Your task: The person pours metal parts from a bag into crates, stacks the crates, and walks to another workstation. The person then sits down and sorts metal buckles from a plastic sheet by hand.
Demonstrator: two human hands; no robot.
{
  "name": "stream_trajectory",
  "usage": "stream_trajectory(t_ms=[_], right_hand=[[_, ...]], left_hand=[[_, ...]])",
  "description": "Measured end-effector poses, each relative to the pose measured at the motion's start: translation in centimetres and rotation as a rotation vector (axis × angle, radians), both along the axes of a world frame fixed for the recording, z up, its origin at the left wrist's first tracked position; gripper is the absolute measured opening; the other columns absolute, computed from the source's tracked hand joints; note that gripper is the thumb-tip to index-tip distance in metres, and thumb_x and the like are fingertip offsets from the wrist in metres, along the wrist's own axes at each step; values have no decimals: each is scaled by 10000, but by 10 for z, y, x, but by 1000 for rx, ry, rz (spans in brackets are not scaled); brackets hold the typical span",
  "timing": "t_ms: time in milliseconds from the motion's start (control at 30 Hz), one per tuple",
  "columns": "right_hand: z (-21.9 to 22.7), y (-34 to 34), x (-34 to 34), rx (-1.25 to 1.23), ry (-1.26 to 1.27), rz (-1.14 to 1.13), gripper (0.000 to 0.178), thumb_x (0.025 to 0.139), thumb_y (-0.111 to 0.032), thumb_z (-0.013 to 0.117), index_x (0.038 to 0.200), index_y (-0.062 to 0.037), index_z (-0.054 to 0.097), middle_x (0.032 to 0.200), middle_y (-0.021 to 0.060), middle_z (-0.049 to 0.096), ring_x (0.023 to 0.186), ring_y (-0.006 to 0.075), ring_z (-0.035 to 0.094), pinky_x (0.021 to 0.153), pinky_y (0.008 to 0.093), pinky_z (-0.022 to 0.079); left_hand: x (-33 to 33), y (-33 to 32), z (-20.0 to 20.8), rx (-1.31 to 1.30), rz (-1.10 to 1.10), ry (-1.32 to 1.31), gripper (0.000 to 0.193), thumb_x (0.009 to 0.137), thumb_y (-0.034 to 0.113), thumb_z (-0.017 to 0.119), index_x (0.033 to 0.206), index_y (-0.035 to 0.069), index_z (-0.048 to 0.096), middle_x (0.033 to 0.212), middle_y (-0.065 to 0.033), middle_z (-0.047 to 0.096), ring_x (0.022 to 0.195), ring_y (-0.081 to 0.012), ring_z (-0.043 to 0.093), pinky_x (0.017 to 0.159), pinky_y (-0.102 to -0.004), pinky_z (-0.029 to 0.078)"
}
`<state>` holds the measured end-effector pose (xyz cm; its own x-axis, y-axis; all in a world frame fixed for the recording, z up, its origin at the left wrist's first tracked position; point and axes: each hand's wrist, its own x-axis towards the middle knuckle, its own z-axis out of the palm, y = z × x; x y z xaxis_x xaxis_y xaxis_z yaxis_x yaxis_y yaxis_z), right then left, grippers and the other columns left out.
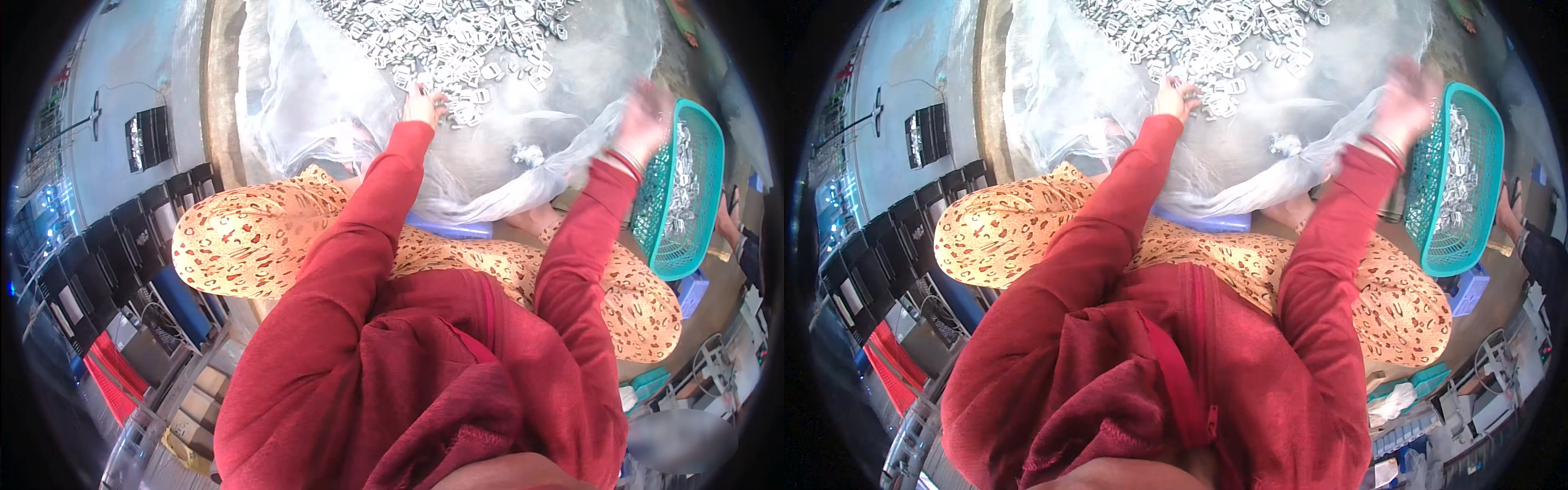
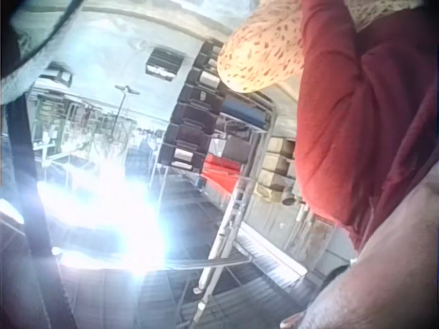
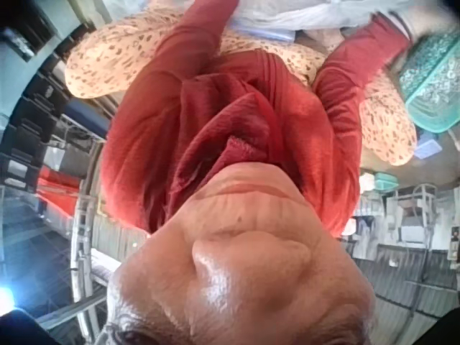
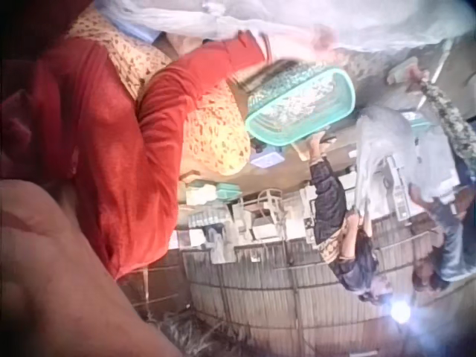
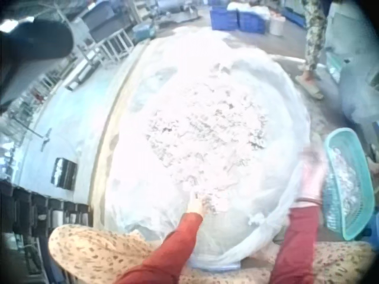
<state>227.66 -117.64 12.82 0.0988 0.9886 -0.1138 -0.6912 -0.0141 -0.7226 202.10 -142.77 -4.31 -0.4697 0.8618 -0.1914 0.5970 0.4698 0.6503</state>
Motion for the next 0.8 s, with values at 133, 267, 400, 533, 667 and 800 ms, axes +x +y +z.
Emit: stream_trajectory(t_ms=[133, 267, 400, 533, 667, 800], right_hand=[[-66, -27, -112, -16, -1275, 1133, 790, 675, -393, 618, 1287, -51, 253, 1121, 134, 499, 995, 260, 502, 806, 397, 426], [-108, -99, -193, 257, -1944, 839, 985, 559, -354, 741, 1311, -139, 143, 1202, 334, 204, 1020, 485, 373, 867, 440, 369], [-142, -126, -174, 520, -1789, 774, 796, 645, -226, 689, 1282, -95, 231, 1136, 286, 350, 971, 400, 454, 815, 419, 406], [-125, -111, -160, 296, -1309, 972, 600, 697, -225, 644, 1213, -38, 401, 1128, 209, 457, 918, 331, 516, 770, 364, 434], [-102, -89, -138, -421, -297, 971, 349, 830, -149, 510, 1152, -21, 463, 965, 134, 550, 843, 221, 560, 729, 333, 503], [-91, -92, -147, -357, -140, 1178, 527, 819, -41, 488, 1288, -50, 247, 1047, 196, 524, 930, 246, 546, 774, 403, 486]], left_hand=[[-23, 53, 35, -119, 273, -806, 313, 730, -78, 519, 1036, -14, 530, 1002, -91, 442, 801, -190, 522, 623, -304, 534], [-51, 50, 40, 169, 680, -1157, 353, 762, -94, 402, 1088, -6, 504, 828, -68, 501, 675, -162, 539, 699, -344, 536], [-70, 45, 33, -37, 447, -991, 435, 744, -127, 369, 1080, 75, 556, 843, -64, 553, 625, -123, 528, 565, -224, 482], [-111, 15, -28, 94, 641, -668, 454, 669, -57, 479, 1076, 121, 573, 607, -73, 578, 572, -152, 550, 561, -258, 457], [-47, 41, -18, -110, 354, 172, 330, 746, 14, 503, 1073, 55, 510, 894, -188, 515, 806, -290, 525, 693, -350, 454], [-26, 43, -13, 15, 330, 222, 361, 694, 67, 575, 1036, 55, 458, 982, -229, 399, 880, -356, 487, 756, -394, 424]])
